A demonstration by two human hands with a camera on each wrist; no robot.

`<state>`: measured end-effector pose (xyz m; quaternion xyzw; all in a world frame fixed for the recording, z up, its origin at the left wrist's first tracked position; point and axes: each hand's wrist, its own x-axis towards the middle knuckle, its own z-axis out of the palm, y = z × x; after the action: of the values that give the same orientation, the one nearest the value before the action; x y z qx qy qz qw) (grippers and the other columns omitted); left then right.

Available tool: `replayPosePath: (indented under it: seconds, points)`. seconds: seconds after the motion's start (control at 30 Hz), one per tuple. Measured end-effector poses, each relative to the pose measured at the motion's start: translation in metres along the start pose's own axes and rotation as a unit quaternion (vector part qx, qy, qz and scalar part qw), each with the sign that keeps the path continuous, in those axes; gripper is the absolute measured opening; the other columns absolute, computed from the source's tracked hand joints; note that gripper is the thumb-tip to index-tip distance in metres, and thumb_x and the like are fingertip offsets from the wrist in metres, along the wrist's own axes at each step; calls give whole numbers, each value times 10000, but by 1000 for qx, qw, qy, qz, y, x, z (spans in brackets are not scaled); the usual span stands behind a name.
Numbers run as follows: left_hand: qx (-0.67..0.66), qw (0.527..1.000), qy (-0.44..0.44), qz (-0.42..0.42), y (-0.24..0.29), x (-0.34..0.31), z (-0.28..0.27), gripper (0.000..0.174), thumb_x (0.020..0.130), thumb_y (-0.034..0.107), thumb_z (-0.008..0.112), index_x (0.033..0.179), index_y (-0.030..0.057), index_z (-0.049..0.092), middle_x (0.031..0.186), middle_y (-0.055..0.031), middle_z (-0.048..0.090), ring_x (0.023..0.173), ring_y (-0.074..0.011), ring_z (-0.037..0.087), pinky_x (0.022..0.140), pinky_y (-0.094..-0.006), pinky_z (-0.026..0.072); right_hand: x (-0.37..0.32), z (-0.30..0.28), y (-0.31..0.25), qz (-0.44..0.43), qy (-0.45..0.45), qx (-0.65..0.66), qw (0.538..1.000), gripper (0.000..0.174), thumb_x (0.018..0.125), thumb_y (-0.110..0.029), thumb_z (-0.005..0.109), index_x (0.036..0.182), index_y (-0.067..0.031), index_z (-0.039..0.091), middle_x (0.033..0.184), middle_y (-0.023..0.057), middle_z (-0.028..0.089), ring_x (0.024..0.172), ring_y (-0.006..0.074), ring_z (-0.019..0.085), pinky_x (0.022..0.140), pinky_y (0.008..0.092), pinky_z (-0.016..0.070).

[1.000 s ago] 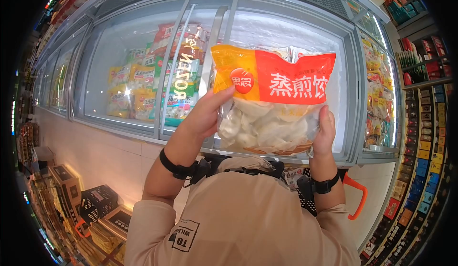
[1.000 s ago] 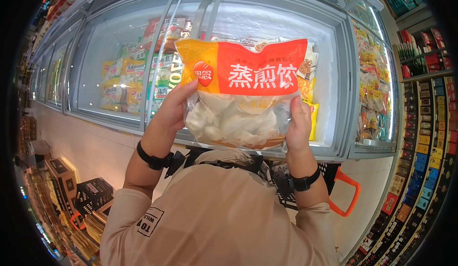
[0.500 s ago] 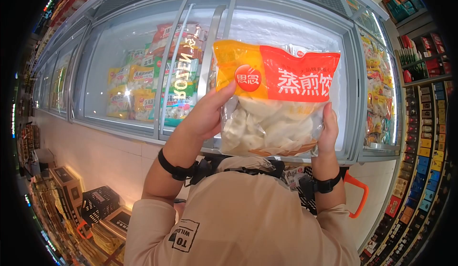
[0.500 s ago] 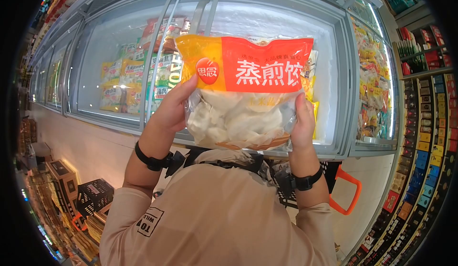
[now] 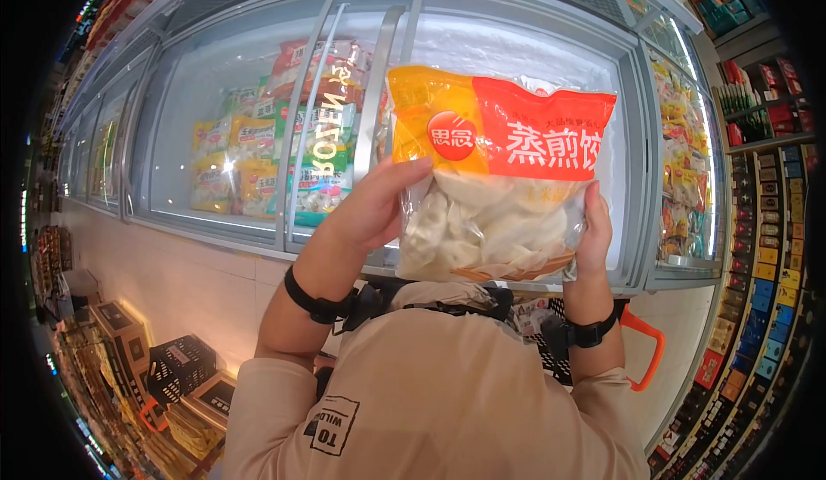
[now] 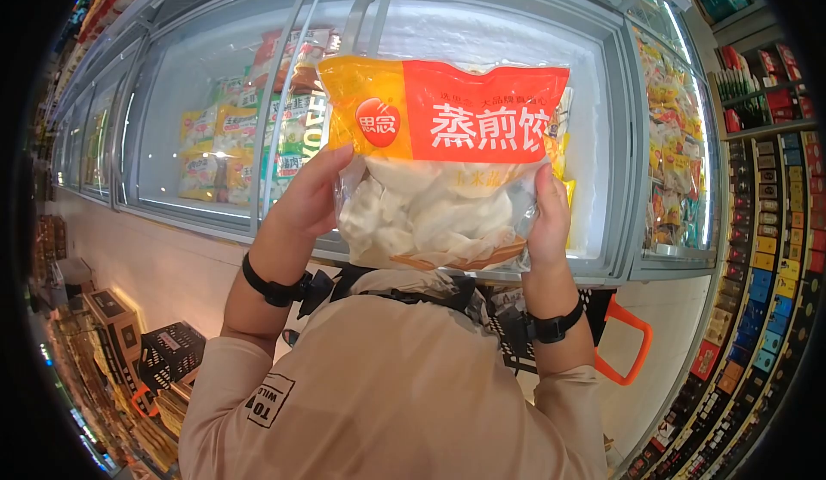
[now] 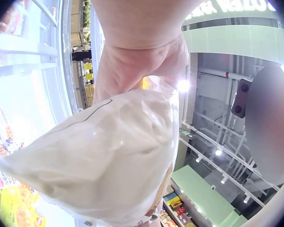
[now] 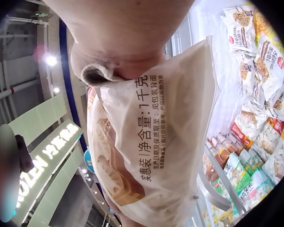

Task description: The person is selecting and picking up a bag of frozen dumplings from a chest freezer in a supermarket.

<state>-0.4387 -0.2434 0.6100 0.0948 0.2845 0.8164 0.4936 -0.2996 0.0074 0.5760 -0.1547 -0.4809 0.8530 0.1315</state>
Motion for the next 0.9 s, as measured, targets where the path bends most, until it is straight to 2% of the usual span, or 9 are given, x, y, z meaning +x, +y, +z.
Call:
replayPosePath:
  seconds: [0.23,0.33,0.53,0.73,0.83,0.9]
  points:
    - [122,992,4,-12,4,2,2,625,852,102,700,1403,26,415,1356,-82,542,1231,-191,534,1025,-354,441,2,-4,1,10,-1,-8,1000,516,1056,-348,322,1317,69,481,1276,194,590,1109,283,628,961,394,501]
    - [162,987,-3,-23,5,1,-2,667,813,63,739,1400,35,423,1339,-71,553,1223,-170,528,1017,-347,435,1,0,-1,17,1,11,1000,515,1056,-346,320,1323,66,476,1284,193,586,1120,286,622,972,398,494]
    - [241,970,-31,-6,8,2,2,724,772,29,775,1400,31,414,1307,-50,560,1207,-146,511,1016,-330,423,0,-5,0,24,6,36,999,518,1056,-342,309,1357,56,446,1323,192,558,1160,295,597,1003,408,470]
    - [261,965,-22,7,5,4,2,749,772,27,774,1413,31,386,1302,-50,551,1185,-133,512,981,-316,445,-1,-9,1,26,10,32,999,526,1054,-349,308,1370,51,435,1331,195,551,1168,302,592,1008,417,468]
    - [262,964,-4,-49,8,3,4,790,743,79,795,1419,16,391,1336,-67,538,1231,-168,496,1030,-341,400,0,-11,4,23,3,25,999,529,1053,-353,311,1368,54,435,1329,198,553,1169,306,593,1007,424,472]
    - [257,966,-9,-38,8,3,6,779,747,85,795,1415,16,400,1333,-67,539,1220,-168,503,1024,-337,403,1,-12,4,22,4,22,999,531,1053,-355,314,1366,56,437,1327,199,556,1167,308,596,1004,427,476]
